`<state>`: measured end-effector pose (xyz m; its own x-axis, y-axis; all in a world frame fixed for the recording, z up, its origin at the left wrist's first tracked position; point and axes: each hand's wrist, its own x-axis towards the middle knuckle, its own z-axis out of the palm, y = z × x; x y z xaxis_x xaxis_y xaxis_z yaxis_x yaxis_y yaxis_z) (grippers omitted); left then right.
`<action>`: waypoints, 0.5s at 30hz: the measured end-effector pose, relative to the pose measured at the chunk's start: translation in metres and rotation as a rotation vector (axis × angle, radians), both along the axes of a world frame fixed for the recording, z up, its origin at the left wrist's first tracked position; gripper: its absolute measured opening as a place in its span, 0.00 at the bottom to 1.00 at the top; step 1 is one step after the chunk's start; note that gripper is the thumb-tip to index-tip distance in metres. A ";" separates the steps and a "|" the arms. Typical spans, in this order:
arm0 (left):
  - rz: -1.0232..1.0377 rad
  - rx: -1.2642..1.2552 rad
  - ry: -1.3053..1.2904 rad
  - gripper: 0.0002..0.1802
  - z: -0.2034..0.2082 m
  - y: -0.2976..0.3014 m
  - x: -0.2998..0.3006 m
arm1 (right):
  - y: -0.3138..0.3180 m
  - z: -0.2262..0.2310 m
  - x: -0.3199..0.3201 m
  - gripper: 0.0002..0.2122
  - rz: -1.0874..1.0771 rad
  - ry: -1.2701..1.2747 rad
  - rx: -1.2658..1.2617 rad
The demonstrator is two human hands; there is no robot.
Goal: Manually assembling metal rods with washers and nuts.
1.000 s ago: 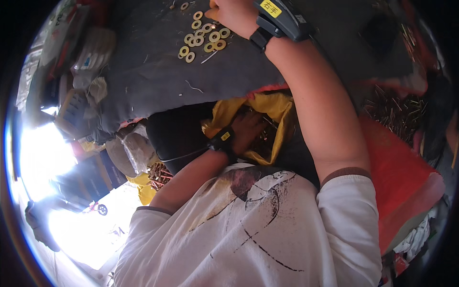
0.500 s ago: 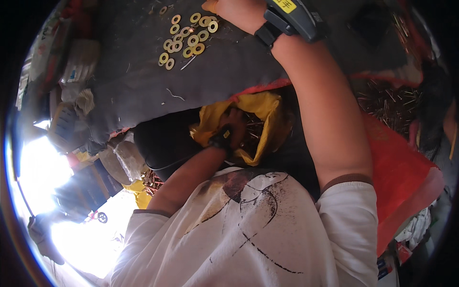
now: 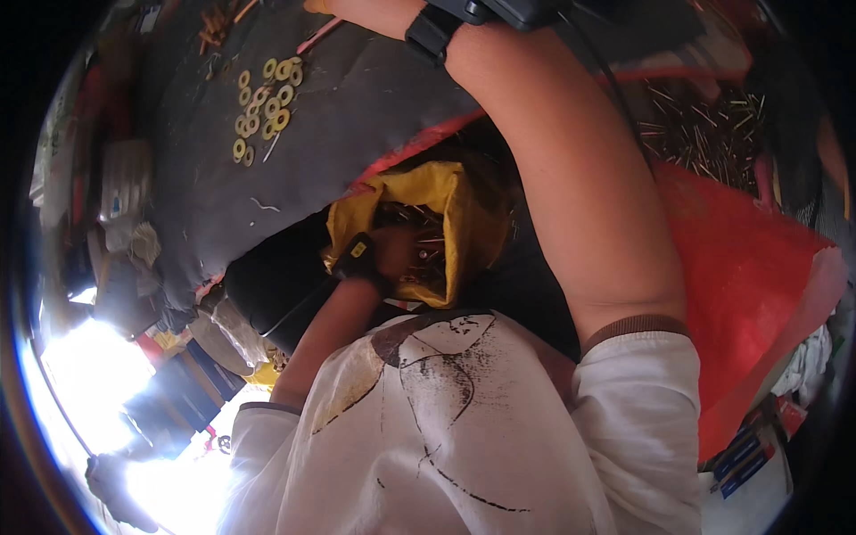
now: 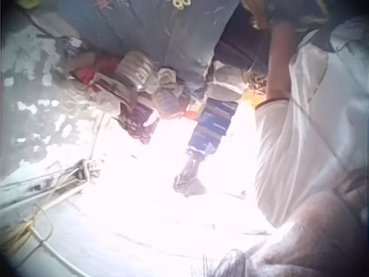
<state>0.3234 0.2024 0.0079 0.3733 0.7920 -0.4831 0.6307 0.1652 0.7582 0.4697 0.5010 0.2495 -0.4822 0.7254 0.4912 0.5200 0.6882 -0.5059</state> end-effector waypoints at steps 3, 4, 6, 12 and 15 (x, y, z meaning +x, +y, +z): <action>0.195 -0.170 -0.269 0.19 0.012 0.006 0.003 | -0.002 0.000 0.019 0.08 -0.024 0.081 0.004; 0.223 -0.232 -0.075 0.17 0.062 0.027 0.022 | 0.000 -0.007 0.036 0.08 -0.036 0.091 0.004; 0.273 -0.274 0.151 0.16 0.099 0.024 0.022 | -0.003 -0.002 0.043 0.08 -0.058 0.091 0.011; 0.210 0.128 0.373 0.17 0.136 0.002 -0.019 | -0.011 0.009 0.065 0.08 -0.025 0.021 -0.227; 0.442 0.029 0.144 0.17 0.161 0.001 -0.041 | -0.012 0.005 0.079 0.09 -0.052 0.048 -0.162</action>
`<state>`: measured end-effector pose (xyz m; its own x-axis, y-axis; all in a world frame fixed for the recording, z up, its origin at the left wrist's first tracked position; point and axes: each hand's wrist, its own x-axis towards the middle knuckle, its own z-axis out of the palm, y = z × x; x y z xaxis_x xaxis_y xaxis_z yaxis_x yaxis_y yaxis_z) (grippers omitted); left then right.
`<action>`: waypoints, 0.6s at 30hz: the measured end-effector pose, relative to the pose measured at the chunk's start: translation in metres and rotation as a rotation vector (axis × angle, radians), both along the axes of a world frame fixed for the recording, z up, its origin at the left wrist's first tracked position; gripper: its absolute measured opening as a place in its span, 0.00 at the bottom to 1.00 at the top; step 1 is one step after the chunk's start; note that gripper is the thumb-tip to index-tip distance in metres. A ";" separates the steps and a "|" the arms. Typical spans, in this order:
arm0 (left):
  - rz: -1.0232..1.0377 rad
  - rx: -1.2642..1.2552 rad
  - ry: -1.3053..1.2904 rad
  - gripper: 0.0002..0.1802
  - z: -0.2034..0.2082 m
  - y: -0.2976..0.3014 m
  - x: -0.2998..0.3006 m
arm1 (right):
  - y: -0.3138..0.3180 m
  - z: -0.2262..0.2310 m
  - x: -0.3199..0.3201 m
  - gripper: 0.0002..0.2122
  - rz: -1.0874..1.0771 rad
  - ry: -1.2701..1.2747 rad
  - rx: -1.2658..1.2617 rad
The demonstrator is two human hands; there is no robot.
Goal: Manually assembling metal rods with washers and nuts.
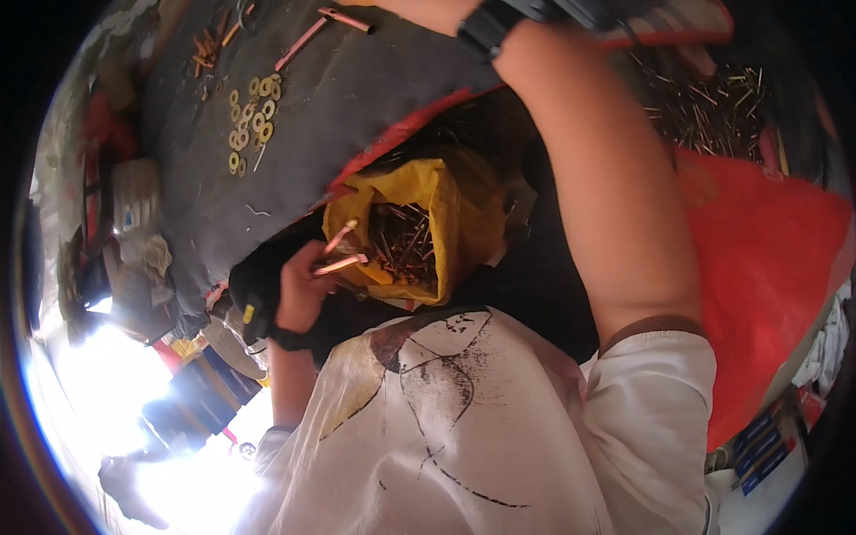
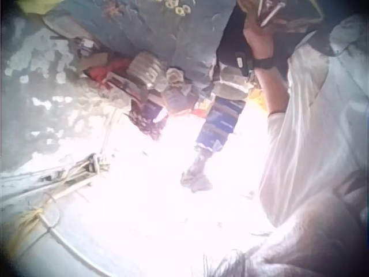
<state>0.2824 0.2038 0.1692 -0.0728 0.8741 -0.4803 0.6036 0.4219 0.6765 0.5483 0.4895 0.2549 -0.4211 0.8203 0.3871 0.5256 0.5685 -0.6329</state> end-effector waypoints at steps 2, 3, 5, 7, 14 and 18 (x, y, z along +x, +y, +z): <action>0.229 -0.037 -0.215 0.15 0.045 0.025 0.013 | -0.003 0.000 0.013 0.08 0.006 0.024 -0.046; 0.302 -0.011 -0.246 0.14 0.057 0.033 0.011 | -0.003 0.002 0.016 0.08 0.008 0.016 -0.041; 0.441 0.168 -0.265 0.14 0.090 0.041 -0.004 | -0.002 0.001 -0.004 0.08 0.022 0.053 -0.135; 0.389 0.320 -0.242 0.18 0.102 0.060 -0.019 | -0.002 0.005 -0.006 0.09 0.036 0.050 -0.151; 0.466 0.355 -0.171 0.20 0.115 0.127 -0.078 | -0.010 0.013 -0.043 0.10 0.092 0.118 -0.260; 0.436 0.354 0.036 0.19 0.106 0.165 -0.102 | -0.014 0.002 -0.061 0.08 0.134 -0.015 -0.232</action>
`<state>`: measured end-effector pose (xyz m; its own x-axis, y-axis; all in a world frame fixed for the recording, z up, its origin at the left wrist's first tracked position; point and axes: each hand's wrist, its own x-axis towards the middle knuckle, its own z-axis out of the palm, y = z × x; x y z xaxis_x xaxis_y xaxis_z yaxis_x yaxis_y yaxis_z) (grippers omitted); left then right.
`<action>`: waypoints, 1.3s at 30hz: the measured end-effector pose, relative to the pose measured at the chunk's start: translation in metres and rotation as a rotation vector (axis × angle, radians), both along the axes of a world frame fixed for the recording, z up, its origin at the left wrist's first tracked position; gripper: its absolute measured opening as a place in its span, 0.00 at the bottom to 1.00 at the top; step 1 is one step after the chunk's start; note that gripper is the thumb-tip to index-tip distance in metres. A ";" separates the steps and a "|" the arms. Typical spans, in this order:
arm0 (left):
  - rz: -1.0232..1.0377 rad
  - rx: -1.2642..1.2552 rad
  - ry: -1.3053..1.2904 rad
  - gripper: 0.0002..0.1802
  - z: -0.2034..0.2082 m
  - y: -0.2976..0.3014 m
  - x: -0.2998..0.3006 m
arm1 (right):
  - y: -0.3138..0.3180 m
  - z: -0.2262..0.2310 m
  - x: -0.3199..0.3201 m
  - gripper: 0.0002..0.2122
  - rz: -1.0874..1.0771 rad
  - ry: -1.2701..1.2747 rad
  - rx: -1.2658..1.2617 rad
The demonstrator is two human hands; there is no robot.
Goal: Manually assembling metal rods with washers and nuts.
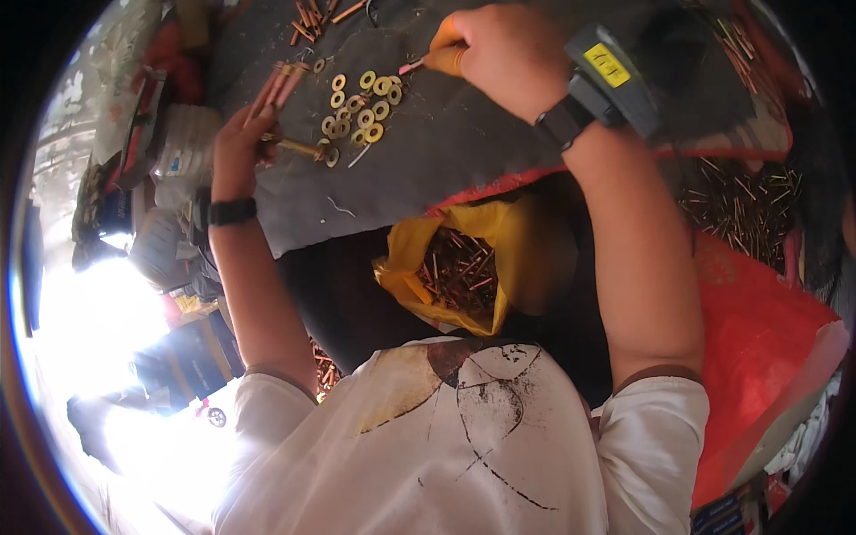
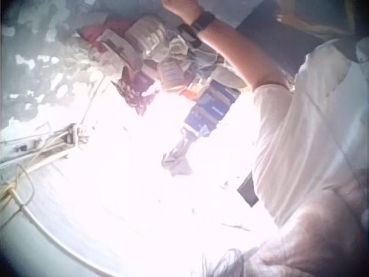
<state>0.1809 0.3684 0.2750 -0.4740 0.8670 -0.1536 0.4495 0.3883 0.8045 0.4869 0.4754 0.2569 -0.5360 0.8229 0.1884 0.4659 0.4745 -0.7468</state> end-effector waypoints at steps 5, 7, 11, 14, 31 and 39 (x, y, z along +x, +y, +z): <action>-0.102 0.054 0.335 0.16 -0.065 0.007 -0.040 | 0.004 -0.024 -0.034 0.10 0.119 -0.020 0.090; -0.098 0.223 0.462 0.16 -0.092 -0.010 -0.056 | -0.004 -0.027 -0.067 0.07 0.100 -0.117 0.124; -0.086 0.122 0.215 0.15 -0.095 -0.007 -0.050 | -0.011 -0.036 -0.068 0.10 0.112 -0.052 0.307; 0.025 0.072 0.013 0.14 -0.076 0.009 -0.044 | -0.012 -0.028 -0.075 0.11 0.089 -0.192 0.322; -0.230 0.269 -0.336 0.15 -0.037 0.021 0.004 | 0.002 -0.014 -0.106 0.16 -0.107 0.421 0.153; -0.137 0.517 -0.823 0.15 -0.048 0.025 0.002 | 0.004 -0.014 -0.123 0.09 0.004 0.585 -0.255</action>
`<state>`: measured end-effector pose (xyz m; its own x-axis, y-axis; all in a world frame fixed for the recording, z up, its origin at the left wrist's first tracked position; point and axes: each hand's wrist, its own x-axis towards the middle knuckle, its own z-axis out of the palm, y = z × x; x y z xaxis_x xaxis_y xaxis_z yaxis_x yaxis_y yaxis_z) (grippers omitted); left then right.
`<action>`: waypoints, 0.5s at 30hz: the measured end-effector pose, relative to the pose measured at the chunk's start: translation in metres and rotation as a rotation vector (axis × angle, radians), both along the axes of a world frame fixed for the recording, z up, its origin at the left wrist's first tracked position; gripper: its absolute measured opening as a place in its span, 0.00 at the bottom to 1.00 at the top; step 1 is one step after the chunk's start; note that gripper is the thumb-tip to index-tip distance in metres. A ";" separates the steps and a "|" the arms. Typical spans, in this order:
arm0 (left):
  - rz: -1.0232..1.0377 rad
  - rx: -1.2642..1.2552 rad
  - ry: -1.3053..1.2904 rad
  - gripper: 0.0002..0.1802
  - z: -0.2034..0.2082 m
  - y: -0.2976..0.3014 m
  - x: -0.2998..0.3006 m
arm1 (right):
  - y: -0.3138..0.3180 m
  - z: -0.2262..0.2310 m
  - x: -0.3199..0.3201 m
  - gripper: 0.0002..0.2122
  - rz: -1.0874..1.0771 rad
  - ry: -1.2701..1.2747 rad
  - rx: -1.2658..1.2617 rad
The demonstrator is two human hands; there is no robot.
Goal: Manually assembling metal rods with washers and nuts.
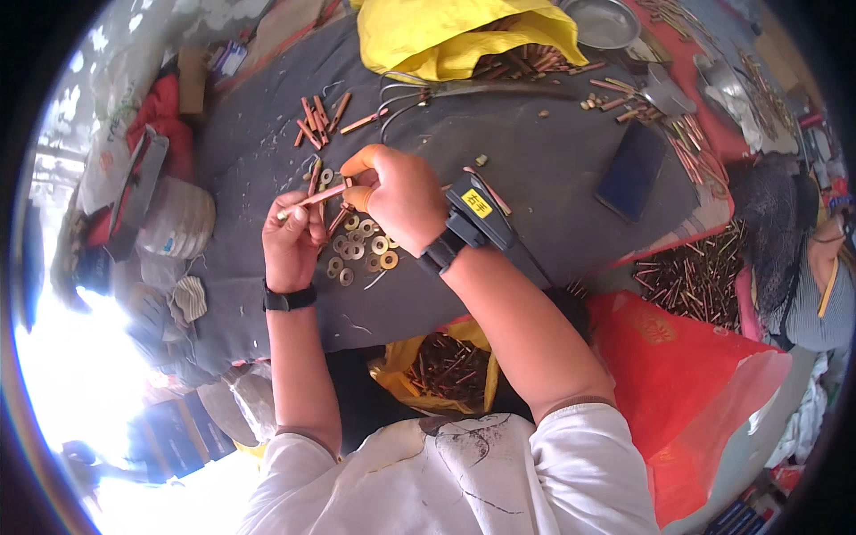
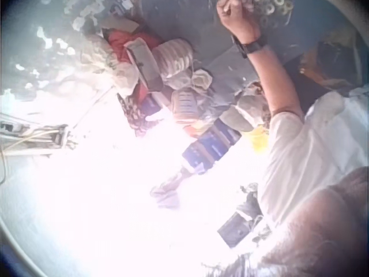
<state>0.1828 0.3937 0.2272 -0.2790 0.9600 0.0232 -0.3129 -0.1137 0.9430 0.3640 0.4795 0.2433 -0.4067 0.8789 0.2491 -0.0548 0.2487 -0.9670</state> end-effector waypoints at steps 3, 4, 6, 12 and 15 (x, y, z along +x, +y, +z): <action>0.022 0.088 -0.079 0.14 0.002 0.004 -0.001 | -0.004 0.001 -0.006 0.12 0.122 0.140 -0.352; 0.038 0.082 -0.023 0.14 0.005 0.004 -0.001 | -0.007 0.003 -0.008 0.12 0.125 0.129 -0.349; 0.009 0.042 0.213 0.14 0.007 0.004 0.003 | -0.012 0.006 -0.012 0.15 0.267 0.300 -0.733; 0.127 0.051 -0.006 0.11 0.018 0.009 0.033 | -0.013 0.007 -0.011 0.19 0.240 0.166 -0.613; 0.018 -0.060 0.130 0.11 0.012 0.004 0.009 | -0.005 0.014 -0.002 0.15 0.090 0.120 -0.495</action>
<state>0.1914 0.3972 0.2391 -0.2947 0.9556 0.0027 -0.1862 -0.0602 0.9807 0.3618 0.4744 0.2569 -0.4801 0.8662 -0.1385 -0.1724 -0.2480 -0.9533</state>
